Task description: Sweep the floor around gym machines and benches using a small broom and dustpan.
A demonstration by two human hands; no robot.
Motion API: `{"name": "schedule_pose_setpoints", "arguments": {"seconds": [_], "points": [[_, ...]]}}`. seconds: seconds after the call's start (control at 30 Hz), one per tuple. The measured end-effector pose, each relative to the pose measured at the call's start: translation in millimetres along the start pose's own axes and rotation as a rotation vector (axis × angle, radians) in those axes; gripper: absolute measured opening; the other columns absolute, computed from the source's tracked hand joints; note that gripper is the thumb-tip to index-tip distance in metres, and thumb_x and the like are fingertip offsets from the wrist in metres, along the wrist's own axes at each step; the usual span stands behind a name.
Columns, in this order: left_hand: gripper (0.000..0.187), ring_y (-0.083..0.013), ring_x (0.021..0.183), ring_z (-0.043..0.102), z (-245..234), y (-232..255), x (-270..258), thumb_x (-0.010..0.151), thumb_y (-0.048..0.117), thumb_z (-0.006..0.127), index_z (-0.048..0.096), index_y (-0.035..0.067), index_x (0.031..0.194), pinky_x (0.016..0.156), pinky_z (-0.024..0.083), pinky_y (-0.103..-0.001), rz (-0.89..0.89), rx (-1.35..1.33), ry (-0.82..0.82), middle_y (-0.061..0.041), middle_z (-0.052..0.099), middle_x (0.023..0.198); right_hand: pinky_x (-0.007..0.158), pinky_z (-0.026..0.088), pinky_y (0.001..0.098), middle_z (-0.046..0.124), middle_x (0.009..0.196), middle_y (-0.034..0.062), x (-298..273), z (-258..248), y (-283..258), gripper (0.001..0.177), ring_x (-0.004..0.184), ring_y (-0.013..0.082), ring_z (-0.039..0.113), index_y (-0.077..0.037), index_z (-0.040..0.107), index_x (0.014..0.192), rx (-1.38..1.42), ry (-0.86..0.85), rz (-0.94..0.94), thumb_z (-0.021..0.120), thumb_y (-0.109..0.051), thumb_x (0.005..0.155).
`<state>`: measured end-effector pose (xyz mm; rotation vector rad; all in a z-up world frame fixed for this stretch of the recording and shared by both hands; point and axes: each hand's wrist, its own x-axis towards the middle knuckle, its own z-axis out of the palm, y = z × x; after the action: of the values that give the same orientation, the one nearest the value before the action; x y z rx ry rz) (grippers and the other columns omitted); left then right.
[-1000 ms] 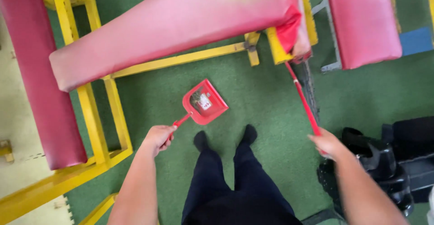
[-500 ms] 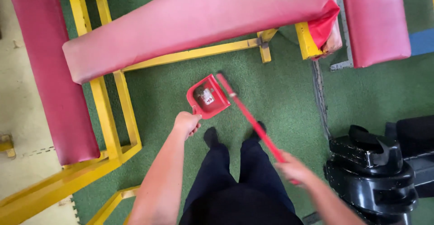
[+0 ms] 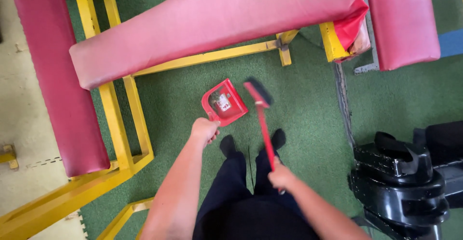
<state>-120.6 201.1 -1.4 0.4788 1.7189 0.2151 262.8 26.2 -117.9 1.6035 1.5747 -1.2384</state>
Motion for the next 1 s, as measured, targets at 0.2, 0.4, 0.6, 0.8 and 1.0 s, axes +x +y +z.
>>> {"name": "schedule_pose_setpoints", "arguments": {"seconds": [0.2,0.4,0.6,0.8,1.0], "points": [[0.041,-0.0156,0.041,0.048,-53.2,-21.0,17.9,0.093,0.030,0.072,0.062,0.002,0.066,0.036,0.035,-0.032,0.041,-0.028,-0.040,-0.006,0.057,0.055,0.037,0.030,0.0272,0.044,0.061,-0.0020,-101.6,-115.5,-26.5,0.086,0.044,0.0108,0.037,-0.035,0.027,0.162,1.039,-0.130,0.205,0.057,-0.004,0.088],[0.037,-0.0142,0.041,0.046,-91.3,-24.7,7.9,0.094,0.031,0.070,0.061,0.003,0.071,0.036,0.031,-0.031,-0.049,-0.065,0.013,-0.005,0.055,0.057,0.038,0.032,0.0290,0.046,0.061,-0.0003,-82.0,-215.1,-17.7,0.084,0.045,0.0120,0.040,-0.030,0.022,0.163,0.875,0.075,0.296,0.058,-0.005,0.092],[0.030,-0.0141,0.041,0.048,-59.5,-18.6,5.8,0.093,0.029,0.069,0.064,0.006,0.075,0.036,0.034,-0.033,-0.025,-0.075,0.078,-0.005,0.059,0.059,0.044,0.044,0.0395,0.058,0.066,0.0098,50.7,-205.9,-57.9,0.044,0.052,0.0228,0.056,-0.009,0.055,0.126,0.644,0.226,0.173,0.062,-0.009,0.083],[0.032,-0.0154,0.041,0.051,-44.9,-3.8,6.7,0.092,0.028,0.069,0.065,0.002,0.075,0.036,0.037,-0.034,0.035,-0.080,0.103,-0.006,0.061,0.059,0.094,0.057,0.0503,0.066,0.118,0.0293,0.2,-76.6,-116.4,0.094,0.104,0.0418,0.070,-0.010,0.002,0.164,0.151,0.057,0.136,0.056,-0.015,0.087],[0.037,-0.0159,0.040,0.049,-80.7,-15.4,19.3,0.094,0.031,0.071,0.065,0.000,0.073,0.036,0.036,-0.033,0.005,-0.013,0.110,-0.008,0.060,0.058,0.092,0.049,0.0379,0.062,0.135,0.0169,-64.1,-114.2,-33.2,0.079,0.110,0.0267,0.059,-0.018,0.032,0.154,0.352,0.155,-0.102,0.067,-0.017,0.084]]}}
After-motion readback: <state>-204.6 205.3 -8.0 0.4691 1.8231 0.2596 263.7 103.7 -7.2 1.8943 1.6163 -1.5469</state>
